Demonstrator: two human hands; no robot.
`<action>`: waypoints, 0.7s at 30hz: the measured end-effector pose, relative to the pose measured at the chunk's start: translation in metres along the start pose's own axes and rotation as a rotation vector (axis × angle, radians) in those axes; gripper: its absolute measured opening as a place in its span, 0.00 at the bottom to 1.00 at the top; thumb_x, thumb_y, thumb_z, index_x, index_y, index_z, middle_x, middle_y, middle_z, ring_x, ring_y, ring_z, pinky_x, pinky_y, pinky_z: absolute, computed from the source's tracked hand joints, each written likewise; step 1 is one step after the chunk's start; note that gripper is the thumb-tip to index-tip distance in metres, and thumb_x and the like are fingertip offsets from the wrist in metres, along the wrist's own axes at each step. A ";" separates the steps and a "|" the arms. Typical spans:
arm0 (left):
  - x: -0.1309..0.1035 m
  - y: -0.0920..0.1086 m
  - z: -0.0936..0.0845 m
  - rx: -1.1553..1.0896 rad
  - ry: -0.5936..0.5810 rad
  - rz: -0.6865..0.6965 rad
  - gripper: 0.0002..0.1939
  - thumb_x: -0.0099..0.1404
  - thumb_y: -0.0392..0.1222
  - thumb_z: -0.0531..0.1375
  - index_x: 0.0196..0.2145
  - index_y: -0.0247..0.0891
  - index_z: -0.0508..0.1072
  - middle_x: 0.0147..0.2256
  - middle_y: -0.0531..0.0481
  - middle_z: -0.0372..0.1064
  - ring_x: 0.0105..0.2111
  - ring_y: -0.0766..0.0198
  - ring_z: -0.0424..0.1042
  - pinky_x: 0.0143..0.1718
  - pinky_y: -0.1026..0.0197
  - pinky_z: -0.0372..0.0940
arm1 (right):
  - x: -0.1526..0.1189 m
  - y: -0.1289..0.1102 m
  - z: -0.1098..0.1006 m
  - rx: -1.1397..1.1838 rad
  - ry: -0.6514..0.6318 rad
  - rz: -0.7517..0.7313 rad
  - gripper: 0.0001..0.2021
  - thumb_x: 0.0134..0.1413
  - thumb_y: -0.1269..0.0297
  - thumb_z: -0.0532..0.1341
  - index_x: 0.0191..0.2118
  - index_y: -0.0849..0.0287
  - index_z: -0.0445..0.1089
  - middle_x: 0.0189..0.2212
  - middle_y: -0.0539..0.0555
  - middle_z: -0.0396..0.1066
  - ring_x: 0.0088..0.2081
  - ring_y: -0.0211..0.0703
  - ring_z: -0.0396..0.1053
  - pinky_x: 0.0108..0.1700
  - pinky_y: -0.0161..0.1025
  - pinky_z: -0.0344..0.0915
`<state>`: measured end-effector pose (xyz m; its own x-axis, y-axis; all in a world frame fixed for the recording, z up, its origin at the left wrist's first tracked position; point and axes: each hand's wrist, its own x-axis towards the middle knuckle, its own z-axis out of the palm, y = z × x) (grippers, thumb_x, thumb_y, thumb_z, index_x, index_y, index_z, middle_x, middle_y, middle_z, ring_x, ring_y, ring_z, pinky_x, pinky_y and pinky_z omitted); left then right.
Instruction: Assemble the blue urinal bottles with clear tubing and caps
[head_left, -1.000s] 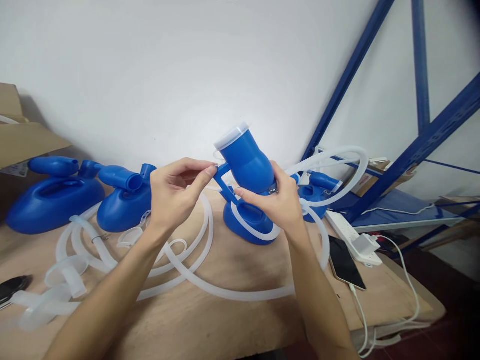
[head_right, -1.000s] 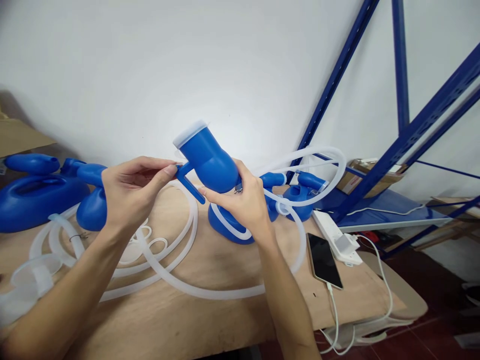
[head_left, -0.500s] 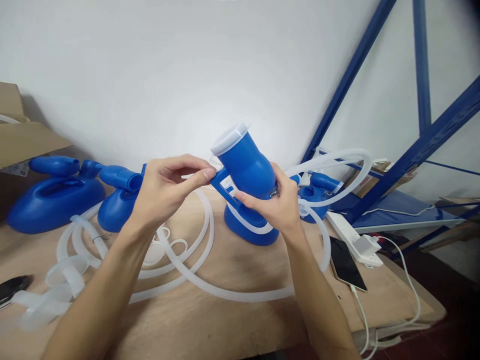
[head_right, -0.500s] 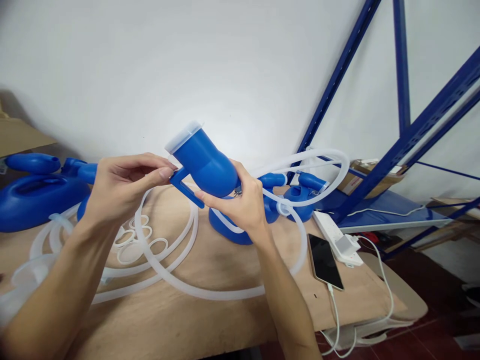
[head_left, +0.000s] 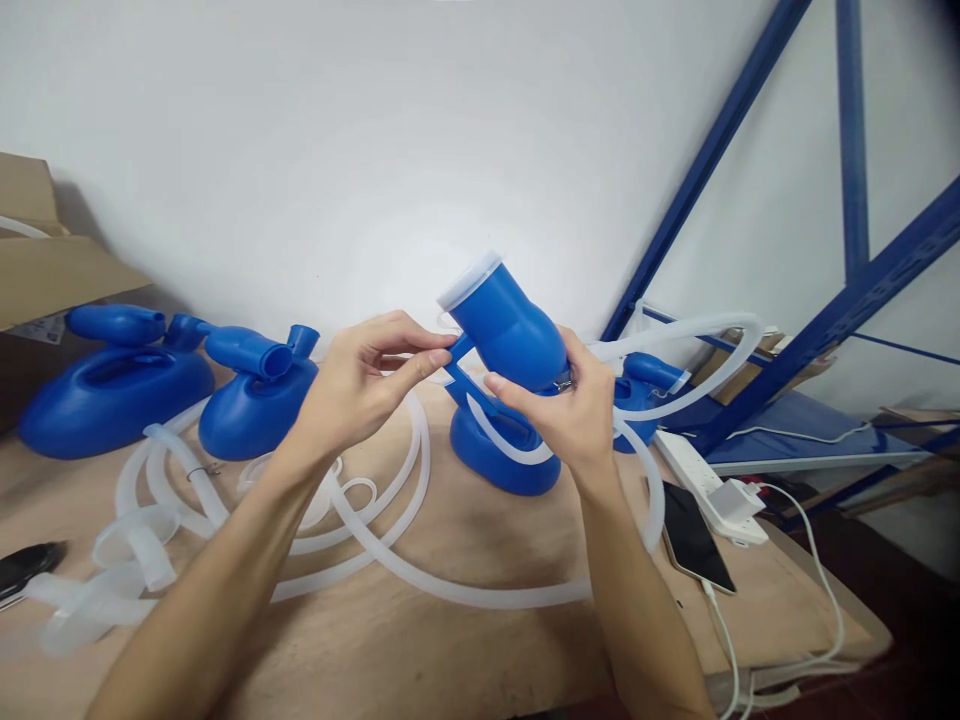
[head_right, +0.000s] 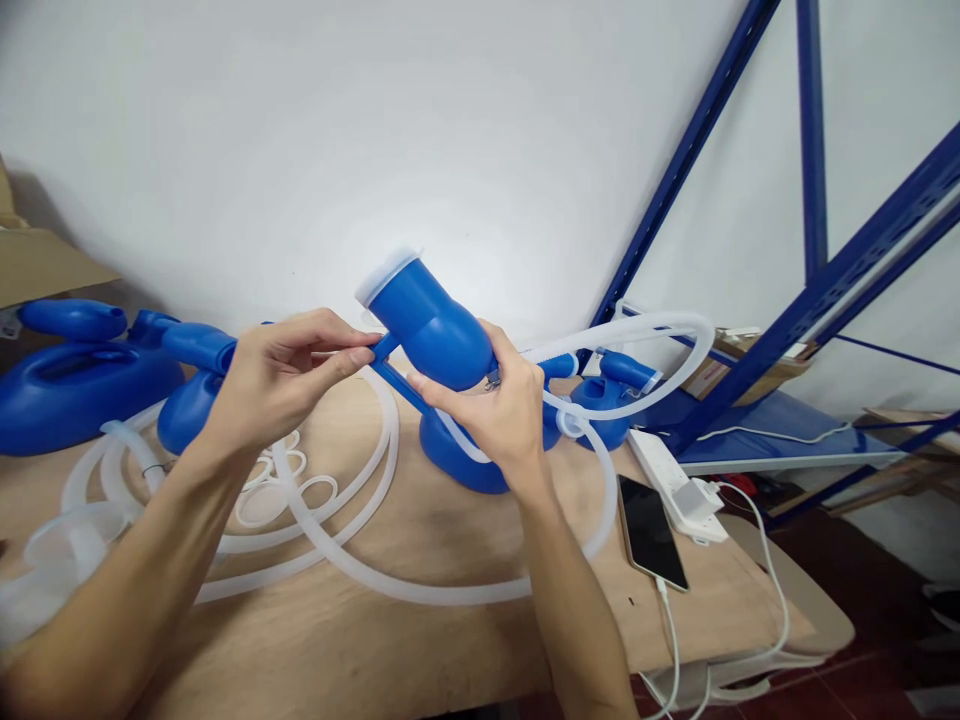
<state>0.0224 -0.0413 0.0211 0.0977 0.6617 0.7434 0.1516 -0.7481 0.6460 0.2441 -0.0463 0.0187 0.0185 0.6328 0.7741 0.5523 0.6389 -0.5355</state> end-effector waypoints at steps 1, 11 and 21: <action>0.000 -0.001 0.002 -0.002 0.006 -0.006 0.08 0.64 0.48 0.70 0.38 0.42 0.85 0.40 0.45 0.81 0.43 0.54 0.80 0.41 0.58 0.78 | 0.000 0.000 -0.001 -0.020 0.015 -0.002 0.32 0.43 0.39 0.74 0.50 0.53 0.75 0.39 0.53 0.81 0.38 0.54 0.79 0.42 0.50 0.77; -0.011 -0.009 0.032 0.035 0.121 -0.002 0.10 0.68 0.41 0.66 0.46 0.42 0.85 0.47 0.46 0.82 0.47 0.54 0.81 0.48 0.57 0.78 | 0.003 0.010 0.003 -0.086 0.105 0.026 0.33 0.43 0.37 0.73 0.50 0.54 0.75 0.38 0.53 0.80 0.37 0.54 0.78 0.42 0.51 0.75; -0.001 -0.003 0.010 -0.073 -0.025 -0.096 0.23 0.67 0.50 0.68 0.58 0.43 0.79 0.42 0.44 0.83 0.40 0.54 0.83 0.40 0.57 0.79 | 0.011 0.021 -0.010 0.048 -0.037 0.037 0.29 0.45 0.40 0.73 0.46 0.55 0.75 0.35 0.53 0.78 0.34 0.50 0.75 0.37 0.47 0.74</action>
<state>0.0316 -0.0392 0.0169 0.1110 0.7308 0.6735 0.0892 -0.6823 0.7256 0.2636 -0.0302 0.0197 0.0066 0.6714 0.7411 0.5109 0.6348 -0.5797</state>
